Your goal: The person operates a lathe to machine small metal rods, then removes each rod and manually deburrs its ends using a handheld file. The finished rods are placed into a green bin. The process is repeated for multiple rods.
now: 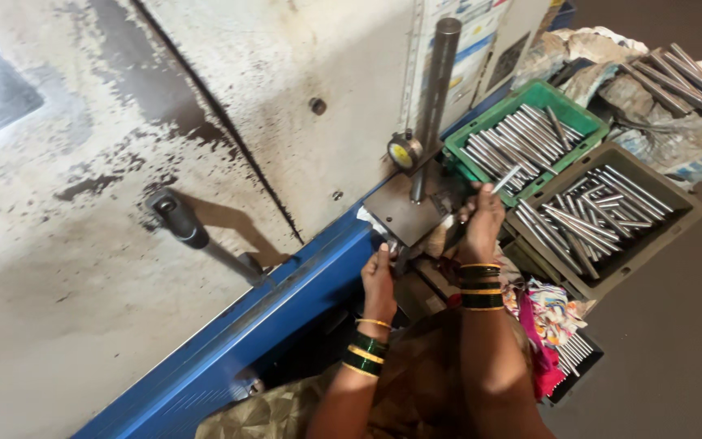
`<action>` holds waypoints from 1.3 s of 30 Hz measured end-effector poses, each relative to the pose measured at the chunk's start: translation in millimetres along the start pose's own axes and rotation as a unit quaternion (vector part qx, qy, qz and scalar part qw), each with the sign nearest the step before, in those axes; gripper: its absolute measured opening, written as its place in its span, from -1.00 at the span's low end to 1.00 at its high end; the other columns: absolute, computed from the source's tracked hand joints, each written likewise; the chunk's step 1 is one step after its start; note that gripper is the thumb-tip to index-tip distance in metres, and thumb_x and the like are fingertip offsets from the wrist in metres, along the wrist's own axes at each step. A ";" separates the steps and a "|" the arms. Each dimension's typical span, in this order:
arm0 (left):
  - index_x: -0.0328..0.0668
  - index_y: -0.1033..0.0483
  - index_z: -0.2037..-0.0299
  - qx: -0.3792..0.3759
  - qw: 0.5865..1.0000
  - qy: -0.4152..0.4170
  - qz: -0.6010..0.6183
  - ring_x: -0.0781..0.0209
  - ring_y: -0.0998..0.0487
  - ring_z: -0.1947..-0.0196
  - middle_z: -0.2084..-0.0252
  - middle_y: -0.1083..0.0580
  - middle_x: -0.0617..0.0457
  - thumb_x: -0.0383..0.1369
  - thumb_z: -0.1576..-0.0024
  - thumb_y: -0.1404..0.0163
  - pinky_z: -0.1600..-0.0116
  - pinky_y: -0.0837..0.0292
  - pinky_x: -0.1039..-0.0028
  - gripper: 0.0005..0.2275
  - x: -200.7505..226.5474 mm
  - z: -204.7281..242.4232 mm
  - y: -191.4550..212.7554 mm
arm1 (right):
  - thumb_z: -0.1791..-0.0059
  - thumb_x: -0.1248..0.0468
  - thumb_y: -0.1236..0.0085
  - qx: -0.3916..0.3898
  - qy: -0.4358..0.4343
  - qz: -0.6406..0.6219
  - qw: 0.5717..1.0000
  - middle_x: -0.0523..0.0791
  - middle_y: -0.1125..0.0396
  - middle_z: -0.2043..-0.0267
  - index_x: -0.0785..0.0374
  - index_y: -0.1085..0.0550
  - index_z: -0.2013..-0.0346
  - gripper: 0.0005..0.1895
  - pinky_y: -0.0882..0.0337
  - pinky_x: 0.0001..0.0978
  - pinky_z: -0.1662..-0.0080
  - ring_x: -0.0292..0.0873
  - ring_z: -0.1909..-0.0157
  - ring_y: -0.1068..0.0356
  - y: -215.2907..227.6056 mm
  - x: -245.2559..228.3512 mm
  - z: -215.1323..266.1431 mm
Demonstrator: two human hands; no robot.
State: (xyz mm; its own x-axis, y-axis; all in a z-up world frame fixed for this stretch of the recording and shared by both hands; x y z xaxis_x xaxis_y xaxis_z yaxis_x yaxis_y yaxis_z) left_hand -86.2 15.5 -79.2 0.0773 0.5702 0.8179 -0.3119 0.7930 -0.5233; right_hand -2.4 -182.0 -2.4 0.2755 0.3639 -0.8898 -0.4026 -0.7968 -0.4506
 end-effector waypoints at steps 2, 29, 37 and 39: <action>-0.15 -0.56 0.35 0.045 0.991 0.101 0.081 0.30 -0.47 0.42 0.38 -0.55 0.13 -0.20 -0.21 -0.15 0.31 -0.34 0.43 -0.79 10.3 4.4 12.9 | -0.17 -0.11 0.13 0.017 0.029 -0.050 0.998 -0.26 -0.11 0.52 0.33 -0.43 0.09 -0.49 -0.13 -0.51 0.48 -0.37 0.53 -0.08 -0.5 -0.5 0.7; 0.15 -0.53 0.14 0.040 0.954 0.144 0.259 0.48 -0.21 0.75 0.50 -0.42 0.16 -0.13 -0.23 0.08 0.67 -0.04 0.69 -0.83 108.2 45.6 42.4 | -0.08 0.39 -0.06 -0.507 0.057 0.208 0.835 -0.11 -0.41 0.14 0.37 -0.47 0.11 -0.88 -0.39 -0.43 -0.04 -0.30 0.05 -0.40 -113.5 -37.2 153.6; -0.11 -0.39 0.32 -0.013 0.961 0.124 0.247 0.48 -0.19 0.76 0.58 -0.34 0.17 -0.05 -0.20 -0.09 0.67 -0.04 0.67 -0.69 121.2 45.7 45.1 | -0.06 0.43 -0.13 -0.522 0.052 0.178 0.833 -0.10 -0.41 0.12 0.36 -0.48 0.14 -0.92 -0.40 -0.42 -0.04 -0.27 0.05 -0.40 -110.7 -31.6 148.1; -0.10 -0.41 0.32 -0.004 0.960 0.131 0.246 0.48 -0.20 0.76 0.58 -0.34 0.17 -0.05 -0.18 -0.09 0.67 -0.03 0.68 -0.70 120.5 46.3 45.8 | -0.05 0.43 -0.16 -0.525 0.081 0.187 0.826 -0.09 -0.42 0.13 0.37 -0.48 0.15 -0.91 -0.40 -0.40 -0.05 -0.24 0.05 -0.41 -112.0 -33.8 148.3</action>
State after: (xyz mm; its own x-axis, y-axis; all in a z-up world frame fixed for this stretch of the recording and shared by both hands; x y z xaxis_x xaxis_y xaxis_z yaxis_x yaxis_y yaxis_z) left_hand -135.0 110.6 6.4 0.1585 0.9102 0.3827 -0.3642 0.4141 -0.8342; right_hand -96.0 -33.5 67.4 0.4503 -0.0042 -0.8929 0.4705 -0.8488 0.2412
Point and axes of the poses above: each hand's wrist, its own z-axis away from the middle knuckle, its own y-axis out of the back of the hand, x = y × z, the point moved 2 cm from there along -z, towards the middle knuckle
